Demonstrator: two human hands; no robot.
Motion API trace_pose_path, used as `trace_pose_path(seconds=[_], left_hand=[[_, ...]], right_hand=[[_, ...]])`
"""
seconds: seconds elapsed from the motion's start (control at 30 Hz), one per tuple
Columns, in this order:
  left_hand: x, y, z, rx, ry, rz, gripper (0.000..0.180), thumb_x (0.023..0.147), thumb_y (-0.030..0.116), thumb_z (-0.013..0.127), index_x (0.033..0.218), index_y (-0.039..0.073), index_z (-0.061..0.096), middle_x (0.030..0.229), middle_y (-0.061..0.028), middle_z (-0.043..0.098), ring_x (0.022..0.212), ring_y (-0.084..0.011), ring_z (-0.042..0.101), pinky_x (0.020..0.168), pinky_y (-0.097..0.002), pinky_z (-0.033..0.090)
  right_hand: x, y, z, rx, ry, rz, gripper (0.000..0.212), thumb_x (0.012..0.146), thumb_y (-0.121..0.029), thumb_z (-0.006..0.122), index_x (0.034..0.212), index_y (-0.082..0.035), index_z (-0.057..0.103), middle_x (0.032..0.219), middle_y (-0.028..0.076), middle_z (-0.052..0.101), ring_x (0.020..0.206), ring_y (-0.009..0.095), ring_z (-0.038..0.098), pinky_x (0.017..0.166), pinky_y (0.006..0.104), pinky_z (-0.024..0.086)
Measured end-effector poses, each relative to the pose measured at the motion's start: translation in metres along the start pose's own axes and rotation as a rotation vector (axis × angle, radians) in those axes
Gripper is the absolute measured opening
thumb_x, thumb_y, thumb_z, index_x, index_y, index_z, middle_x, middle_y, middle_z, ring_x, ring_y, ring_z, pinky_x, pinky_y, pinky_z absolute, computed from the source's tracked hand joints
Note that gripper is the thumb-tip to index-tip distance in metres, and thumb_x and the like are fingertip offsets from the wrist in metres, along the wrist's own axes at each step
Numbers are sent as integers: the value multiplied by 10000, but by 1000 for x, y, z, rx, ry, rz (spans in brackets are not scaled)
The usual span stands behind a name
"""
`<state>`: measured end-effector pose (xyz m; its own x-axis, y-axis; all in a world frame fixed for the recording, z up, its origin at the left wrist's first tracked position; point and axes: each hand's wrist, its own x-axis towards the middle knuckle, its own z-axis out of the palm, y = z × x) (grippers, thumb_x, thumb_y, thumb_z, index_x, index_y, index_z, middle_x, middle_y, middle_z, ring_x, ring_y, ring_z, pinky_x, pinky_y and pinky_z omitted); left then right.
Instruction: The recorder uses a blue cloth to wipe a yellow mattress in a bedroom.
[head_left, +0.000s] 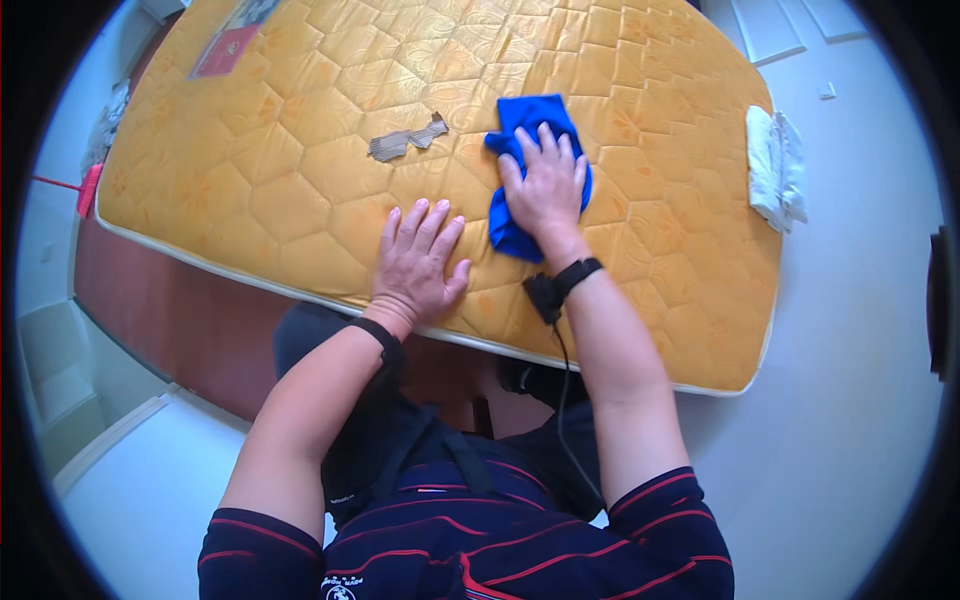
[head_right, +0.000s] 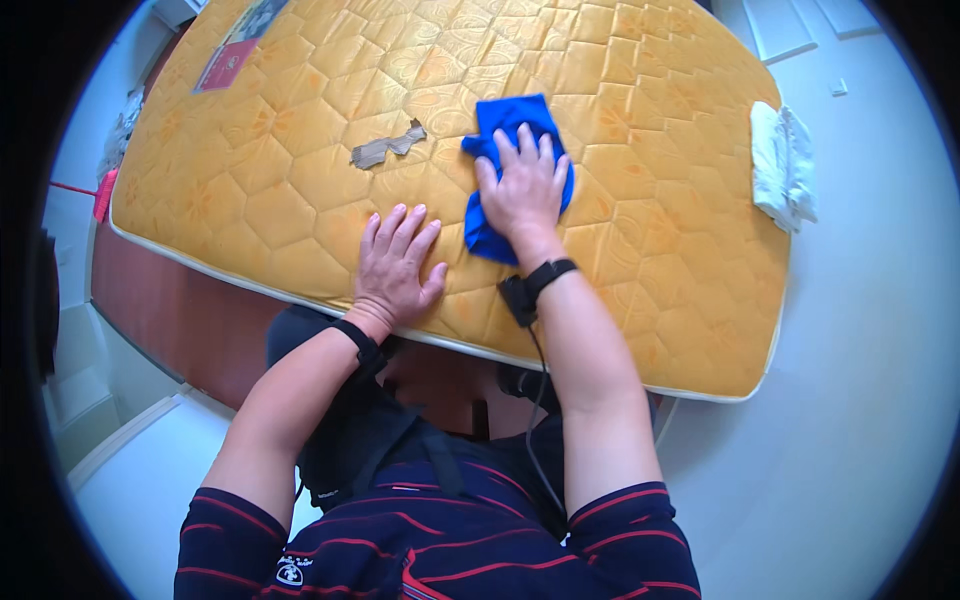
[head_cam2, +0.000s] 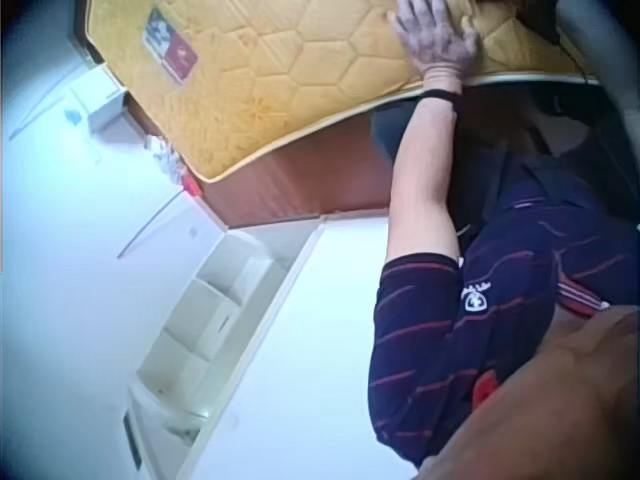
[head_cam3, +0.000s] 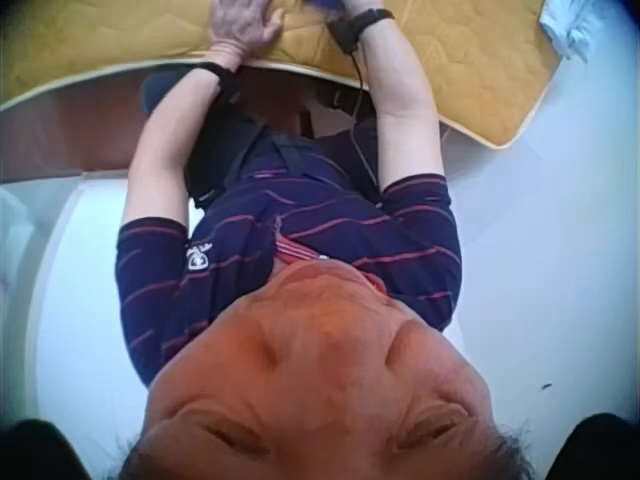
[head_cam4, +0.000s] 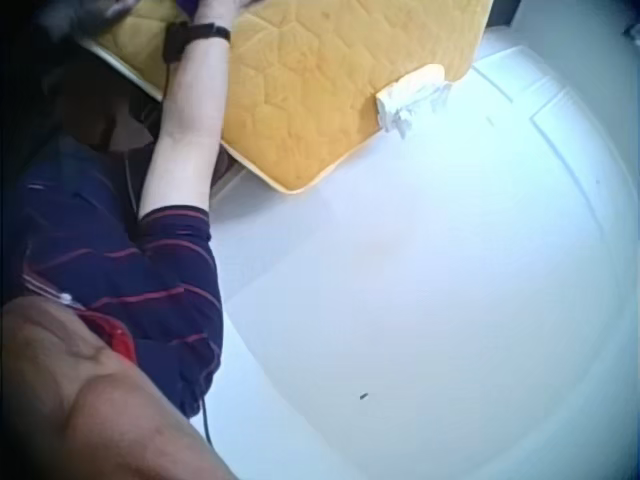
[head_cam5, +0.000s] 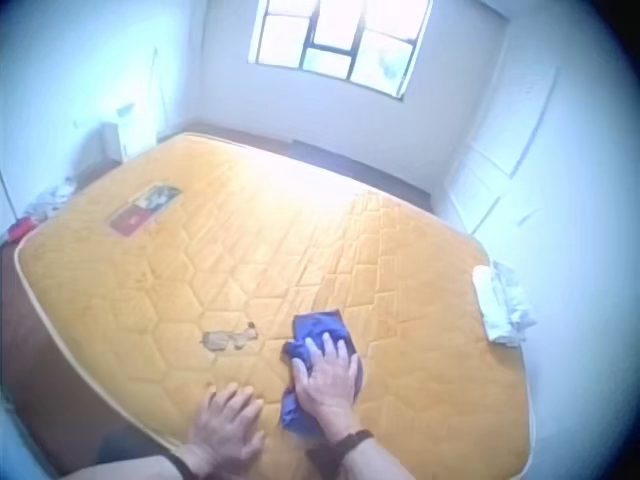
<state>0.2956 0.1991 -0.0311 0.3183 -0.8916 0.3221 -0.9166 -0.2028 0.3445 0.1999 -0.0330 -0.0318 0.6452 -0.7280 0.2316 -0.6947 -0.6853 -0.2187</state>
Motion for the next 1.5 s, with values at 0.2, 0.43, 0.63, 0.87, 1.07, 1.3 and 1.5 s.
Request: trace_pose_path(seconds=[0.2, 0.43, 0.63, 0.87, 1.07, 1.3, 1.5], left_hand=[[-4, -5, 1, 70, 55, -6, 602, 924, 453, 709, 1455, 170, 684, 1598, -107, 586, 1530, -316, 475, 1322, -577, 271], [-5, 0, -1, 54, 42, 0, 605, 947, 439, 707, 1478, 151, 665, 1603, -119, 588, 1543, -325, 473, 1323, -558, 268], [-3, -2, -2, 70, 34, -7, 600, 937, 434, 713, 1466, 152, 670, 1601, -115, 588, 1532, -324, 482, 1315, -558, 284], [-3, -5, 1, 42, 11, -2, 618, 911, 416, 733, 1475, 172, 670, 1605, -111, 582, 1525, -332, 488, 1306, -571, 294], [0, -4, -3, 44, -13, -10, 626, 911, 434, 724, 1474, 167, 661, 1605, -110, 576, 1527, -332, 478, 1306, -567, 287], [-1, -3, -1, 9, 0, -11, 618, 918, 432, 718, 1472, 167, 654, 1610, -111, 563, 1537, -332, 457, 1312, -563, 268], [-2, -5, 1, 42, 32, 2, 616, 915, 425, 716, 1472, 170, 652, 1603, -111, 570, 1530, -324, 467, 1311, -564, 274]], right_hand=[[-123, -33, -35, 64, 0, -15, 599, 1023, -485, 685, 1556, -216, 632, 1688, 167, 500, 1573, 474, 396, 1286, 715, 236], [-189, -34, -46, 51, -41, -21, 659, 1017, -487, 698, 1605, -214, 584, 1718, 206, 447, 1583, 517, 355, 1273, 742, 214], [-131, -25, -35, 23, -33, 14, 679, 1029, -521, 670, 1594, -154, 585, 1684, 265, 472, 1559, 545, 381, 1252, 765, 253], [-29, 6, -4, -88, -88, 131, 727, 1064, -633, 554, 1666, -227, 518, 1776, 173, 388, 1643, 465, 297, 1324, 692, 177], [30, 19, 8, -109, -114, 202, 770, 1068, -691, 490, 1707, -262, 458, 1811, 117, 347, 1671, 409, 268, 1352, 645, 132], [18, 18, -1, -58, -60, 134, 670, 1074, -600, 557, 1639, -241, 543, 1741, 140, 453, 1631, 408, 339, 1337, 653, 189], [-71, -18, -20, -3, -28, 32, 628, 1044, -523, 632, 1588, -209, 601, 1700, 150, 492, 1598, 428, 375, 1318, 678, 214]])
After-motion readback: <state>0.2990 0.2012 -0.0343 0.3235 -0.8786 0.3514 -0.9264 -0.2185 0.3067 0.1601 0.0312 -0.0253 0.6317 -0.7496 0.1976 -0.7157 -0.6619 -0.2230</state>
